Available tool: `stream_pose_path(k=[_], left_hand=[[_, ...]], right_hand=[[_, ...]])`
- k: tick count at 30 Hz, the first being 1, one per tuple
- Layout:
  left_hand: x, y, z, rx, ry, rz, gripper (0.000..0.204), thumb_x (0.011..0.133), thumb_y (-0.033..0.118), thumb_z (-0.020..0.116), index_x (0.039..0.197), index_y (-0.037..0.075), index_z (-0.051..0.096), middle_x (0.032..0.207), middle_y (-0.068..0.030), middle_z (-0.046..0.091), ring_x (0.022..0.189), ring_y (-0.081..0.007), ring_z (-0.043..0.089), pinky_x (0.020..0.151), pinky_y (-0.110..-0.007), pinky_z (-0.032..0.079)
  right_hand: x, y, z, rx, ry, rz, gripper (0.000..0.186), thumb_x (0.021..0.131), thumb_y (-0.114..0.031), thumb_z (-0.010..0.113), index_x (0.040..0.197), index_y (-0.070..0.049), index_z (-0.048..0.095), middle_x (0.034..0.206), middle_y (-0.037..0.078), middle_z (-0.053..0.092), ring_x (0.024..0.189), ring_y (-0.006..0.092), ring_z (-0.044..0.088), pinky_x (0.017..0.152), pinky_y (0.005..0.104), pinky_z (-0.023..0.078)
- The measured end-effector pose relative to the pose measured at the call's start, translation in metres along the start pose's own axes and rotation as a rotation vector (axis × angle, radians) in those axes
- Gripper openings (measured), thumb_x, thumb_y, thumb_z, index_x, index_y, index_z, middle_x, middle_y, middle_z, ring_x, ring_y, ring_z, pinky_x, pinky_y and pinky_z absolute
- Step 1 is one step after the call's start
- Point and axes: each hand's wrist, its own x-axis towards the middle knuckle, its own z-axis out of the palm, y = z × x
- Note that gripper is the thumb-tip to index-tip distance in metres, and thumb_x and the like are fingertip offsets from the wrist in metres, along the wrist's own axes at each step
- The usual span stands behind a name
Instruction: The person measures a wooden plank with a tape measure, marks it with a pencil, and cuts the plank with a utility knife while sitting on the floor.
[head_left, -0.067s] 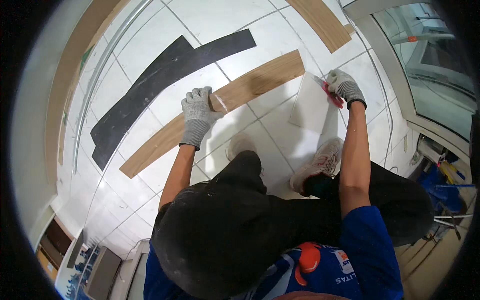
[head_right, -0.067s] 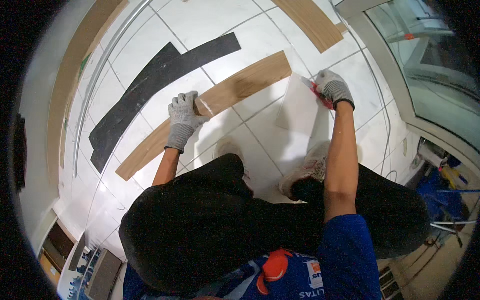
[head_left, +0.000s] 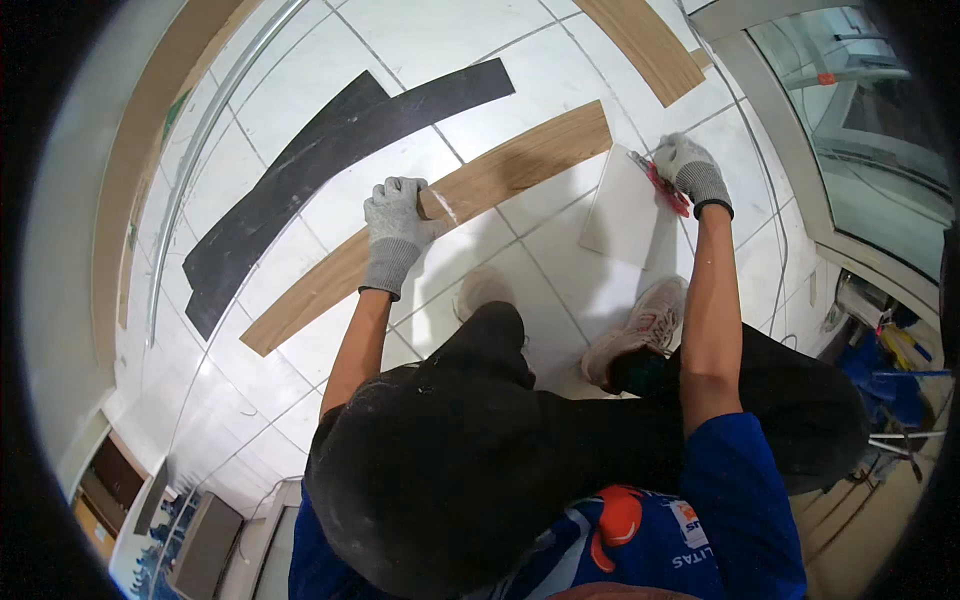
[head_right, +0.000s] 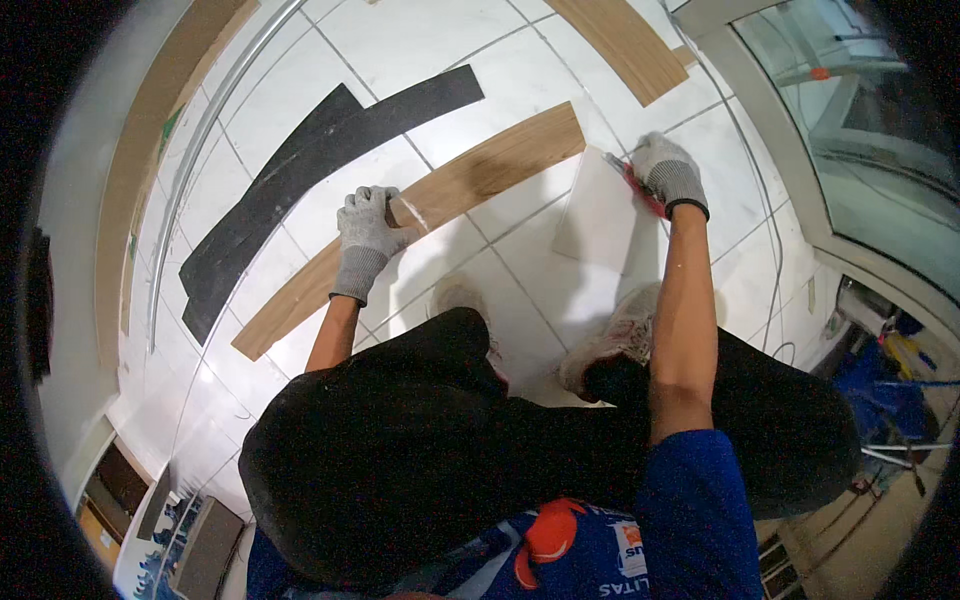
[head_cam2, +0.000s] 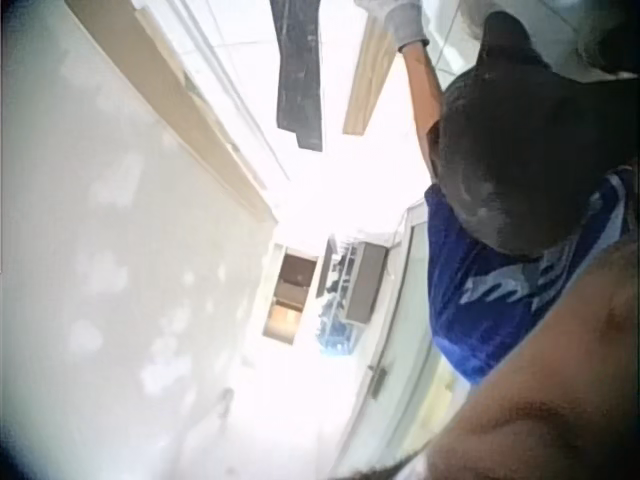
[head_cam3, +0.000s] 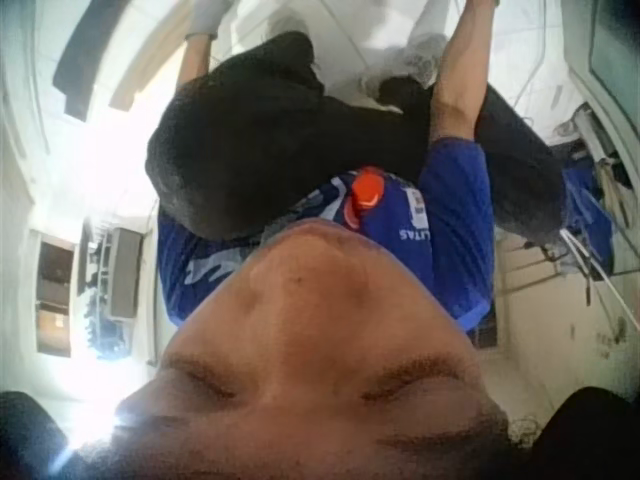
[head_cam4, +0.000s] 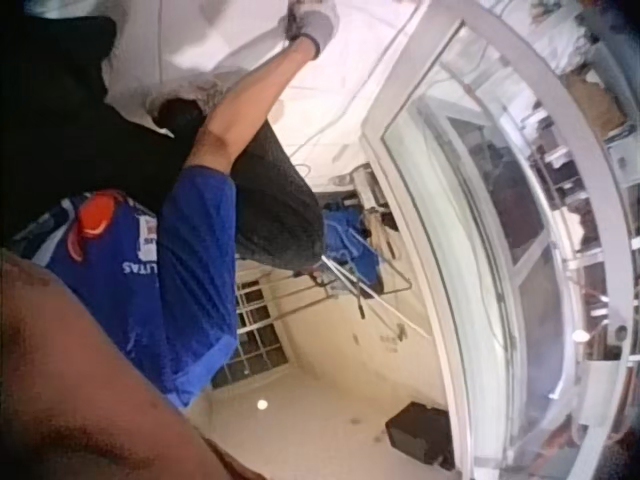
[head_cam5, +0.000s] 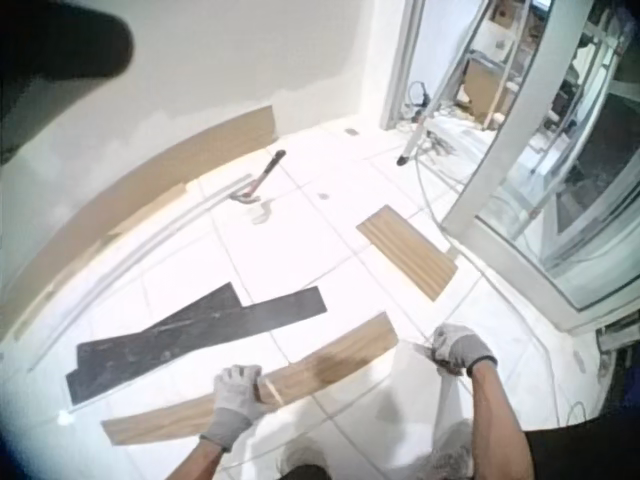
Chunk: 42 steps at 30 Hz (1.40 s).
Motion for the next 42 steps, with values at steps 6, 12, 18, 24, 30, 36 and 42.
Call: stream_pose_path(k=[6,12,18,24,30,36,42], left_hand=[[0.004,-0.021,-0.006,-0.206,-0.044,0.020,0.047,0.086,0.047,0.077,0.116,0.012,0.070,0.114,-0.0145,0.066,0.108,-0.0333,0.065,0.092,-0.045,0.052],[-0.021,-0.002,-0.077,-0.412,-0.210,0.109,0.028,0.102,0.032,0.059,0.113,0.008,0.067,0.095,-0.0162,0.068,0.092,-0.0352,0.068,0.084,-0.047,0.055],[-0.037,0.001,-0.115,-0.578,-0.078,0.056,0.021,0.105,0.026,0.059,0.108,0.006,0.063,0.093,-0.0171,0.065,0.089,-0.0346,0.066,0.075,-0.046,0.052],[-0.041,0.030,-0.119,-0.578,0.446,-0.055,0.042,0.107,0.037,0.060,0.086,0.001,0.067,0.074,-0.0203,0.061,0.063,-0.0345,0.060,0.063,-0.045,0.047],[-0.023,0.021,-0.091,-0.628,0.445,-0.149,0.070,0.106,0.052,0.058,0.065,-0.004,0.061,0.055,-0.0210,0.044,0.049,-0.0305,0.040,0.055,-0.049,0.037],[-0.015,0.022,-0.088,-0.685,0.387,-0.171,0.073,0.105,0.054,0.058,0.063,-0.006,0.057,0.053,-0.0194,0.039,0.048,-0.0257,0.035,0.053,-0.049,0.034],[-0.015,0.020,-0.098,-0.830,0.420,-0.167,0.070,0.105,0.046,0.064,0.060,-0.005,0.050,0.052,-0.0074,0.034,0.052,-0.0147,0.030,0.050,-0.044,0.028]], right_hand=[[-0.035,-0.112,0.014,0.111,0.384,-0.810,0.044,0.094,-0.038,0.070,0.126,-0.008,0.068,0.126,0.018,0.068,0.124,0.0363,0.061,0.110,0.0470,0.047],[-0.084,-0.208,0.032,0.049,0.304,-1.226,0.042,0.098,-0.047,0.070,0.119,-0.010,0.071,0.115,0.012,0.071,0.116,0.0300,0.064,0.110,0.0491,0.043],[-0.104,-0.236,-0.023,-0.065,0.161,-1.146,0.050,0.104,-0.055,0.056,0.087,-0.011,0.074,0.083,0.011,0.072,0.084,0.0265,0.070,0.091,0.0459,0.052],[-0.109,-0.242,-0.028,0.122,0.081,-1.048,0.049,0.104,-0.053,0.055,0.087,-0.012,0.074,0.077,0.011,0.069,0.070,0.0281,0.068,0.073,0.0436,0.054],[-0.090,-0.229,0.026,0.230,0.417,-1.262,0.018,0.101,-0.029,0.069,0.113,-0.019,0.076,0.070,0.005,0.061,0.059,0.0246,0.060,0.053,0.0413,0.050],[-0.079,-0.223,0.054,0.303,0.249,-1.213,0.035,0.099,-0.020,0.068,0.134,-0.019,0.071,0.076,0.003,0.064,0.062,0.0220,0.060,0.055,0.0407,0.050],[-0.108,-0.245,0.036,0.773,0.207,-1.049,0.063,0.101,-0.059,0.063,0.069,-0.005,0.067,0.062,0.013,0.061,0.059,0.0314,0.057,0.067,0.0457,0.050]])
